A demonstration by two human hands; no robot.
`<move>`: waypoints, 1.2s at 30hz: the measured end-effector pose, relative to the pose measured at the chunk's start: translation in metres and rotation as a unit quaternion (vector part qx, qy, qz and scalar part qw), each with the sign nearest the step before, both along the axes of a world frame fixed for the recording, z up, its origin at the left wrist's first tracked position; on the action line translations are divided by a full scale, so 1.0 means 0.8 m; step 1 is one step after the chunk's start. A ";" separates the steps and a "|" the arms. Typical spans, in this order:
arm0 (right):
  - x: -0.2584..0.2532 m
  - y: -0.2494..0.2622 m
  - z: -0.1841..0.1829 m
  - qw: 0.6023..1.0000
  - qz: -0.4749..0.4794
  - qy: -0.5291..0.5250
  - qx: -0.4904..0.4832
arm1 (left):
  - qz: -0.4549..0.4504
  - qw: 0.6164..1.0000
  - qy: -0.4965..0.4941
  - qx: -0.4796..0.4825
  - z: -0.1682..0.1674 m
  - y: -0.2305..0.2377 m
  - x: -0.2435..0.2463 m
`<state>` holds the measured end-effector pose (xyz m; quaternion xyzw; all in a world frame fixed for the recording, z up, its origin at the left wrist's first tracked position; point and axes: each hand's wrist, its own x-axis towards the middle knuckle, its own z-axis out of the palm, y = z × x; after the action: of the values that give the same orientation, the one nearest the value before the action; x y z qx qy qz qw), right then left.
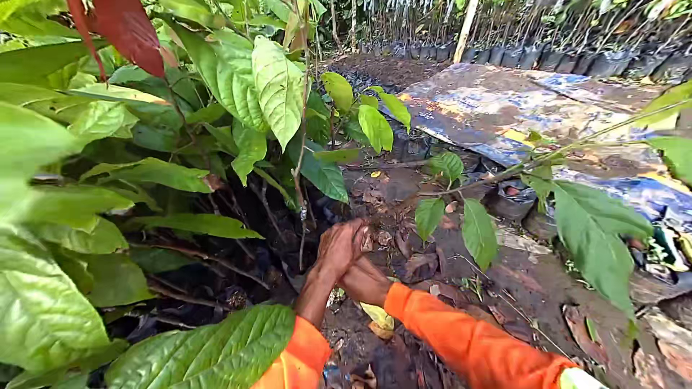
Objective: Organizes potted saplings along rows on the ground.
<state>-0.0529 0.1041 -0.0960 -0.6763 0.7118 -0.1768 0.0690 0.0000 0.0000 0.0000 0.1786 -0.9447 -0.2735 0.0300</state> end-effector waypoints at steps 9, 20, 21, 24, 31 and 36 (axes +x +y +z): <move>-0.069 -0.022 -0.055 0.915 -0.205 -0.321 0.134 | 0.094 0.984 0.116 0.099 0.003 -0.049 0.020; -0.058 -0.036 -0.060 0.924 -0.193 -0.323 0.073 | 0.070 0.981 0.177 0.047 0.005 -0.035 0.004; -0.057 -0.038 -0.059 0.925 -0.198 -0.317 0.065 | 0.076 0.979 0.184 0.041 0.011 -0.031 0.005; -0.054 -0.048 -0.071 0.926 -0.201 -0.314 0.061 | 0.093 0.980 0.171 0.040 0.003 -0.037 0.010; -0.066 -0.050 -0.099 0.915 -0.175 -0.357 0.065 | 0.133 0.972 0.164 0.103 -0.033 -0.050 0.009; -0.081 -0.057 -0.073 0.928 -0.181 -0.321 0.049 | 0.144 0.975 0.094 0.140 -0.033 -0.051 0.016</move>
<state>-0.1177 0.0585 -0.1541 -0.4391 0.7696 -0.3589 0.2934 0.0131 -0.0408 -0.0263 0.2883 -0.8546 -0.4111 0.1323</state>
